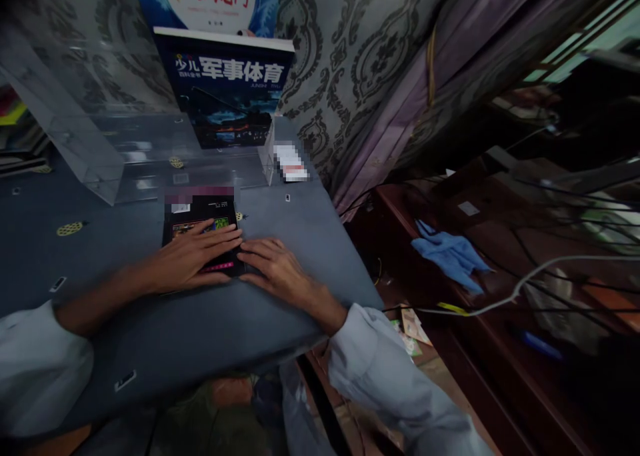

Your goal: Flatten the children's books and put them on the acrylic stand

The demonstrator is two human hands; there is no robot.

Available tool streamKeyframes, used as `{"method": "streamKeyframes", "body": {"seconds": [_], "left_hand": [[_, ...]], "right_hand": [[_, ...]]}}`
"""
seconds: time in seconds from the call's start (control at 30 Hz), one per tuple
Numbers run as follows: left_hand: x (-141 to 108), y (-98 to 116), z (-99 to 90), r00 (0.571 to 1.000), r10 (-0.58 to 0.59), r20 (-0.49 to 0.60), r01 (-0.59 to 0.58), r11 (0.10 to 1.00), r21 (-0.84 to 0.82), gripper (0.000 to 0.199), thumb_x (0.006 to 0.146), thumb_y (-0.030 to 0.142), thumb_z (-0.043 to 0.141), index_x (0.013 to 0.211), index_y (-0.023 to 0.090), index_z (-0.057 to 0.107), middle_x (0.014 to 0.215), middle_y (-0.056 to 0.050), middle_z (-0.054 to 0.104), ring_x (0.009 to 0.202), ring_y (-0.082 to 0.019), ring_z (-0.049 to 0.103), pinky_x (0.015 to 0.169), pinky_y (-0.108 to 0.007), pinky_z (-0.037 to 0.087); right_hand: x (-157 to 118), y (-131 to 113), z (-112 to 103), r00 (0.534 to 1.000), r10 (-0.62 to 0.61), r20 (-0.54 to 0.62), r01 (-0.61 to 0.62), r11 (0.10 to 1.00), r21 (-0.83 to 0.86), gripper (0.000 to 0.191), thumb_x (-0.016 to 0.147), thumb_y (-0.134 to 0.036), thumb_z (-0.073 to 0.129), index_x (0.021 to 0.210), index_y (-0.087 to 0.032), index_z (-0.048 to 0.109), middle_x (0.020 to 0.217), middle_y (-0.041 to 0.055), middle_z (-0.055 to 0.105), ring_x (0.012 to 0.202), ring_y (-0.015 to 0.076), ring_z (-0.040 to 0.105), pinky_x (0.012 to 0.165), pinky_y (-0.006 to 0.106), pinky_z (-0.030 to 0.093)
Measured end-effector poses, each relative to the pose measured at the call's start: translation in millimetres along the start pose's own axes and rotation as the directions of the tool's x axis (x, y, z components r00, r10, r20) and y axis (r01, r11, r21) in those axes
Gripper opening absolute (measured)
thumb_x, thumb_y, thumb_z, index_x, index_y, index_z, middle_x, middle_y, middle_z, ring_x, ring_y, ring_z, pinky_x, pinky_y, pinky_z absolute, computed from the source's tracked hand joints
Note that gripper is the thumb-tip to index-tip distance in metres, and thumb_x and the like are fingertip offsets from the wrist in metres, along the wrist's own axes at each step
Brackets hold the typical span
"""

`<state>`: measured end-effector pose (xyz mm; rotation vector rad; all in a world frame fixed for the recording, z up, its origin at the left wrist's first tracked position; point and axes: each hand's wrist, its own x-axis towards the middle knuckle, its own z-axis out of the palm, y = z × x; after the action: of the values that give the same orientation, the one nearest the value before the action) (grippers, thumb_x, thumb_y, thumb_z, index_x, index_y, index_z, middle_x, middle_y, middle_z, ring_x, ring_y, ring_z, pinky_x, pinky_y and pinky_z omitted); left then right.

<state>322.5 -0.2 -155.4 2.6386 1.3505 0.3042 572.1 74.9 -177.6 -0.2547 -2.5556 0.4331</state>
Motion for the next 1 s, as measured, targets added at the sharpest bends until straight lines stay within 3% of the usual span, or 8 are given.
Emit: {"method": "streamKeyframes", "body": {"seconds": [0.2, 0.73, 1.0], "left_hand": [[3, -3, 2.3, 1.0, -0.015, -0.015, 0.015, 1.0, 0.014, 0.072, 0.102, 0.067, 0.032, 0.155, 0.019, 0.036, 0.159, -0.011, 0.042, 0.15, -0.025, 0.034, 0.125, -0.05, 0.014], [0, 10, 10.1, 0.998, 0.025, -0.061, -0.018, 0.994, 0.107, 0.062, 0.106, 0.055, 0.035, 0.152, 0.014, 0.039, 0.156, -0.014, 0.045, 0.148, -0.024, 0.039, 0.125, -0.049, 0.016], [-3, 22, 16.3, 0.988, 0.119, -0.1, -0.091, 0.965, 0.244, 0.042, 0.109, 0.035, 0.035, 0.141, 0.016, 0.055, 0.145, -0.011, 0.059, 0.141, -0.023, 0.049, 0.117, -0.044, 0.035]], "right_hand": [[3, 0, 2, 0.998, 0.024, -0.05, -0.025, 1.0, -0.018, 0.029, 0.098, -0.035, 0.062, 0.119, -0.016, 0.068, 0.118, 0.0132, 0.073, 0.113, 0.0255, 0.068, 0.095, 0.044, 0.058], [2, -1, 1, 0.997, 0.07, -0.027, -0.069, 0.997, 0.022, 0.029, 0.097, -0.039, 0.063, 0.118, -0.019, 0.065, 0.111, 0.0107, 0.073, 0.11, 0.0259, 0.067, 0.095, 0.043, 0.057], [3, -4, -4, 0.992, 0.124, -0.028, -0.12, 0.987, 0.111, 0.031, 0.096, -0.047, 0.063, 0.109, -0.019, 0.061, 0.107, 0.0106, 0.07, 0.103, 0.0258, 0.066, 0.09, 0.043, 0.056]]}}
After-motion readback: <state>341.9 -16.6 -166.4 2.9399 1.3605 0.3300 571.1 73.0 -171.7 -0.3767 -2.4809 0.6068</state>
